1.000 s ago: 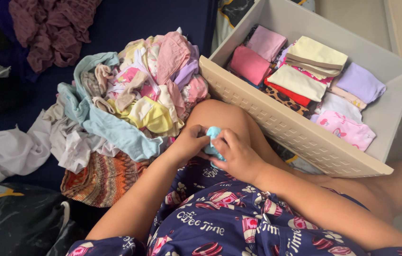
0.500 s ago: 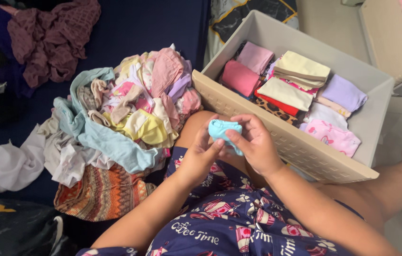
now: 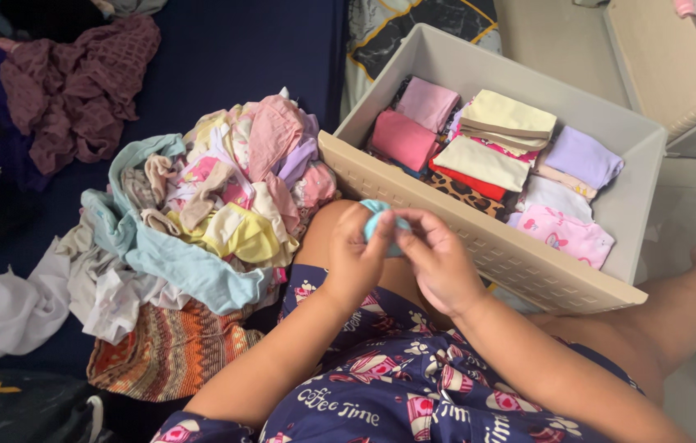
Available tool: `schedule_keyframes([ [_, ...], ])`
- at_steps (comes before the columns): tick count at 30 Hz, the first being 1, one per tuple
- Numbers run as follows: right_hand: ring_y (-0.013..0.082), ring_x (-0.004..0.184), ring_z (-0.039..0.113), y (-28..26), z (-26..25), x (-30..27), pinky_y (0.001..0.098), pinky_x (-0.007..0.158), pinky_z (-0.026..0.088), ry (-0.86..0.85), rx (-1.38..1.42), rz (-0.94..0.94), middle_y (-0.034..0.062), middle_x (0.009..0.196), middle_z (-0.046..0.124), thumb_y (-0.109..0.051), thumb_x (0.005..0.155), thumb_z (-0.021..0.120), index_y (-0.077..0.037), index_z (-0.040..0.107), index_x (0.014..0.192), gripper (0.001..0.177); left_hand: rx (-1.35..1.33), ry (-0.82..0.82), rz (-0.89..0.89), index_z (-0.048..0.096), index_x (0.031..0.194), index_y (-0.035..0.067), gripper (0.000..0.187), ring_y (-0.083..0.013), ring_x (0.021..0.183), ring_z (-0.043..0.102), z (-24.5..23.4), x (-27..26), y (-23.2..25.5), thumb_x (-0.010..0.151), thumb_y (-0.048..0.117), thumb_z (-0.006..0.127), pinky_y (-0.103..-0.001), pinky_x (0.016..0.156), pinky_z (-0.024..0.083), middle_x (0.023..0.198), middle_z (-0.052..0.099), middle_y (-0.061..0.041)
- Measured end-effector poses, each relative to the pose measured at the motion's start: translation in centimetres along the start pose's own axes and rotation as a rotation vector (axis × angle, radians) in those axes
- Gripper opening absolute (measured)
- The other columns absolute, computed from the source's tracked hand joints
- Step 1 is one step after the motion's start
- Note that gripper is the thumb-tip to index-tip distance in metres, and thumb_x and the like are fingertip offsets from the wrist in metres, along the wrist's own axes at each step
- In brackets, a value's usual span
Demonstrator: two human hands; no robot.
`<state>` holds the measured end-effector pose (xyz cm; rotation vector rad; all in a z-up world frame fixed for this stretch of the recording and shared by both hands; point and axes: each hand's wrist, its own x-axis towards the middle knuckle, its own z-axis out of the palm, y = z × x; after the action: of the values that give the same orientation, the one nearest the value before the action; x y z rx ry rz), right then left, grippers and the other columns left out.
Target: The person picks up clothing items from a pile, folds them one at a time, and places them into a storage container.
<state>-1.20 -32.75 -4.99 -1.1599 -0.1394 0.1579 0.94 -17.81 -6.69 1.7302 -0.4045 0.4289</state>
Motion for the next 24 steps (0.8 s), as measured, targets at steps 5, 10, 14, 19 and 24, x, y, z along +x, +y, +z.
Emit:
schedule_keyframes([
  [5,0.0093,0.104,0.058,2.0,-2.0,1.0,0.0259,0.094,0.049,0.142,0.096,-0.226,0.0045,0.111,0.062,-0.014,0.109,0.059,-0.002,0.056,0.119,0.016,-0.047,0.143,0.125,0.049,0.115,-0.002,0.031,-0.0202,0.095,0.056,2.2,0.1,1.8,0.102,0.020,0.066,-0.034,0.080,0.049,0.106,0.053,-0.012],
  [10,0.0059,0.096,0.056,2.3,-2.5,1.6,0.0233,0.088,0.048,0.194,-0.362,-0.363,0.0013,0.103,0.062,-0.018,0.107,0.062,-0.003,0.057,0.116,0.018,-0.764,0.088,-0.443,0.056,0.125,0.003,0.027,-0.0099,0.102,0.060,4.6,0.4,0.0,0.102,0.018,0.053,-0.024,0.091,0.050,0.110,0.064,-0.002],
  [14,0.0067,0.091,0.055,1.8,-2.7,2.2,0.0244,0.082,0.048,0.153,-0.345,-0.204,0.0003,0.099,0.063,-0.019,0.106,0.061,-0.002,0.063,0.115,0.019,-0.886,0.201,-0.510,0.059,0.111,-0.001,0.020,-0.0134,0.088,0.057,4.8,1.9,-2.3,0.105,0.018,0.055,-0.028,0.077,0.048,0.096,0.061,-0.006],
  [19,0.0128,0.092,0.061,-0.4,-3.3,3.8,0.0338,0.083,0.052,0.143,0.182,0.023,-0.0003,0.101,0.065,-0.024,0.100,0.060,-0.008,0.062,0.109,0.018,-0.470,-0.055,-0.120,0.066,0.094,0.000,0.017,-0.0140,0.094,0.055,2.7,3.3,-1.6,0.107,0.012,0.063,-0.029,0.085,0.046,0.097,0.058,-0.005],
  [24,0.0180,0.092,0.063,-3.6,-3.7,5.0,0.0372,0.088,0.053,0.135,0.529,0.060,0.0044,0.096,0.065,-0.032,0.102,0.059,-0.007,0.062,0.102,0.025,-0.326,-0.182,0.058,0.060,0.105,0.001,0.011,-0.0158,0.105,0.051,2.7,4.1,-0.7,0.100,0.008,0.067,-0.029,0.094,0.043,0.109,0.053,-0.007],
])
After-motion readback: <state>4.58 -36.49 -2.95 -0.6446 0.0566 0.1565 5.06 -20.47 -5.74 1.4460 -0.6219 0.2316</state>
